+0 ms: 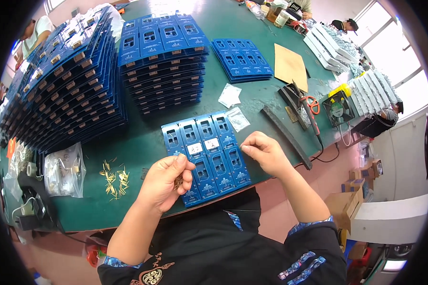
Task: The person assembles small metal pins into blue plastic housings by hand at a factory workbench, taking components from trays and fitting them together.
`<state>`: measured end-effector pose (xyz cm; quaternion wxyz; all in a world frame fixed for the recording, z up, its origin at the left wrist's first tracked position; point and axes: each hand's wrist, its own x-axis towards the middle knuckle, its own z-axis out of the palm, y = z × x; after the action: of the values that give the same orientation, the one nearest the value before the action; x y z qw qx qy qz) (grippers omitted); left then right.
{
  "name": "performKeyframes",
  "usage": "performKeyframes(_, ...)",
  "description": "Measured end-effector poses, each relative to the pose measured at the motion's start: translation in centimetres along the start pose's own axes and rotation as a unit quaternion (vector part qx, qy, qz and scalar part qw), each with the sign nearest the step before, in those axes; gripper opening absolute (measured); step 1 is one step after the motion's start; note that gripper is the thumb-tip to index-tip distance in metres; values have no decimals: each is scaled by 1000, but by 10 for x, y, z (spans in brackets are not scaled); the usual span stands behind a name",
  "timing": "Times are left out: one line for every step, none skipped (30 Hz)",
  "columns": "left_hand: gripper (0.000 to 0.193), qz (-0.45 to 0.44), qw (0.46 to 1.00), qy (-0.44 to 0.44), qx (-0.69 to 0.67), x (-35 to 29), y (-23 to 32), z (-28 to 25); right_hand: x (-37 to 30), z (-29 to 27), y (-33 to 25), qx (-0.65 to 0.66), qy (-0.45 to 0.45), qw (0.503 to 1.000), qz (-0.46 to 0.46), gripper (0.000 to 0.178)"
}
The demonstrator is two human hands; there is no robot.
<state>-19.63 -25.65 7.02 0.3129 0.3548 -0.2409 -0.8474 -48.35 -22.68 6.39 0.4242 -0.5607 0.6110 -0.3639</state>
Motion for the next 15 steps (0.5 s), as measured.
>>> performKeyframes(26, -3, 1000, -1, -6, -1, -1, 1, -3, 1, 3, -33, -5, 997, -76, 6)
performKeyframes(26, -4, 1000, 1, -11, -3, -2, 1, -5, 2, 2, -31, -5, 997, -75, 6)
performKeyframes(26, -5, 1000, 1, -11, -4, -3, 3, -8, 2, -3, -57, -8, 996, -74, 6)
performKeyframes(26, -11, 1000, -4, -9, -6, -3, 5, -9, 3, -5, -84, -12, 994, -72, 7)
performKeyframes(26, -17, 1000, -10, -7, -7, -4, 6, -10, 5, -4, -93, -7, 992, -89, 6)
performKeyframes(26, -17, 1000, -11, -6, -7, -6, 8, -10, 6, -4, -92, -6, 992, -89, 6)
performKeyframes(26, -20, 999, -25, -5, -8, -7, 9, -11, 7, -4, -116, -4, 988, -103, 6)
performKeyframes(26, -22, 999, -38, -4, -8, -8, 10, -11, 7, -5, -139, -3, 983, -118, 5)
performKeyframes(26, -22, 999, -38, -4, -8, -8, 11, -11, 8, -5, -139, -2, 983, -118, 5)
performKeyframes(26, -29, 999, -38, -7, -8, -8, 11, -11, 9, -6, -145, 2, 982, -118, 6)
performKeyframes(26, -36, 999, -38, -10, -8, -8, 11, -11, 9, -7, -151, 7, 981, -118, 7)
performKeyframes(26, -36, 999, -37, -9, -8, -9, 11, -11, 10, -8, -151, 6, 981, -118, 7)
performKeyframes(26, -36, 999, -35, -8, -8, -10, 11, -11, 10, -9, -156, 6, 981, -119, 7)
performKeyframes(26, -36, 999, -34, -8, -8, -10, 10, -11, 10, -9, -161, 6, 980, -120, 7)
performKeyframes(26, -36, 999, -34, -8, -8, -10, 11, -12, 11, -9, -161, 6, 980, -120, 7)
